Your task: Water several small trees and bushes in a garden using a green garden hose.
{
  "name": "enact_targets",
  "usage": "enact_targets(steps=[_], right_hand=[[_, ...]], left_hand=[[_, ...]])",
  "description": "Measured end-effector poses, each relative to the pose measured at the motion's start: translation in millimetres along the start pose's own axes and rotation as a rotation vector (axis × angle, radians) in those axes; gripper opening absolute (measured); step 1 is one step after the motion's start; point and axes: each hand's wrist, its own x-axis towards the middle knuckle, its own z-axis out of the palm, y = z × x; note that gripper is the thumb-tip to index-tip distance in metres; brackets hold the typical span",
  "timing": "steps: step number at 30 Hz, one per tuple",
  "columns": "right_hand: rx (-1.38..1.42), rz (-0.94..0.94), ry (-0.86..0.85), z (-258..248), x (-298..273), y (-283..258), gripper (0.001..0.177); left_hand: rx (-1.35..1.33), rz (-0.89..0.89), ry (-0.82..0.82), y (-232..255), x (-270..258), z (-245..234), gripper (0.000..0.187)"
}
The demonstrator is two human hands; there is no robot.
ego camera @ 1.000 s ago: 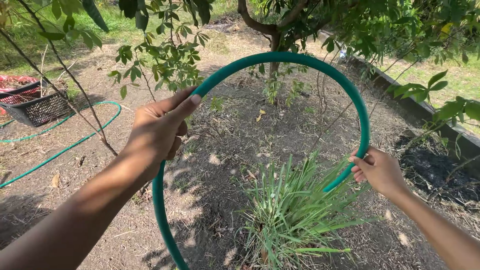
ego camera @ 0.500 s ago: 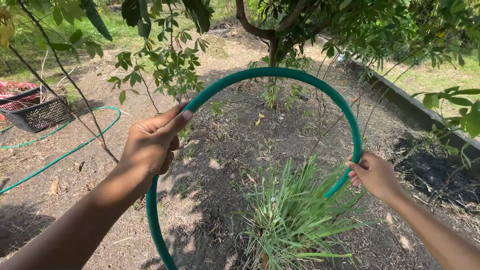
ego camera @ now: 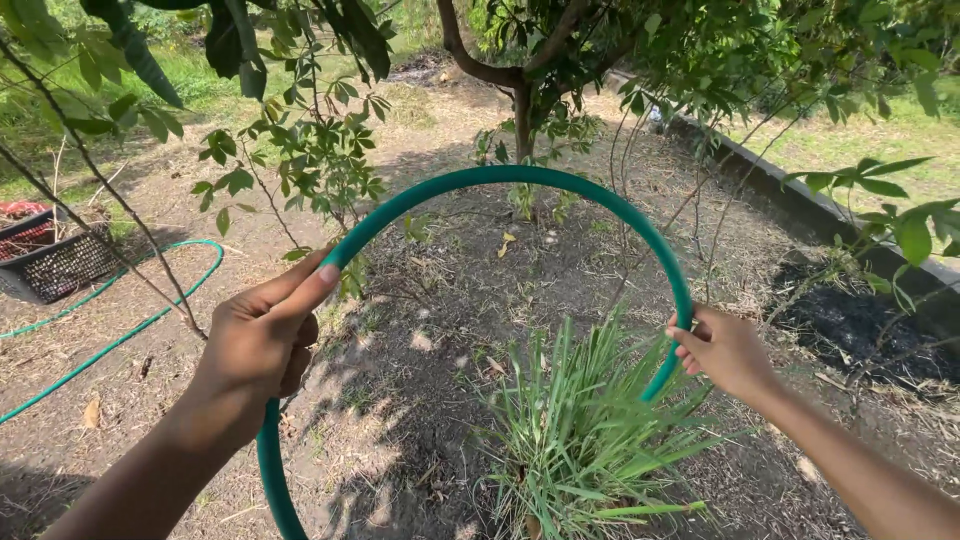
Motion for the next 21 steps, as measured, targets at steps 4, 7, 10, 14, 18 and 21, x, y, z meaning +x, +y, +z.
enact_targets(steps=[4, 7, 10, 14, 18, 21], right_hand=[[0.022, -0.031, 0.006, 1.8, -0.1, 5.2, 0.020], [-0.011, -0.021, 0.010, 3.2, 1.9, 8.9, 0.020], [0.034, -0.005, 0.014, 2.5, -0.3, 10.9, 0.019], [0.062, 0.003, 0.014, -0.3, -1.3, 9.0, 0.019], [0.072, 0.010, 0.008, -1.5, -2.6, 7.3, 0.018], [0.054, 0.006, 0.028, -2.9, -7.7, -0.5, 0.019]], left_hand=[[-0.023, -0.003, 0.007, -8.3, 6.4, -1.9, 0.042], [-0.003, 0.017, 0.011, -15.1, 11.7, -4.0, 0.044], [-0.022, 0.056, -0.021, -18.7, 14.2, -5.1, 0.047], [0.008, -0.020, 0.022, -10.6, 13.4, -0.9, 0.045], [0.023, 0.005, 0.001, -7.2, 12.9, -0.6, 0.044], [0.002, -0.027, 0.011, -9.9, 16.7, -1.7, 0.044]])
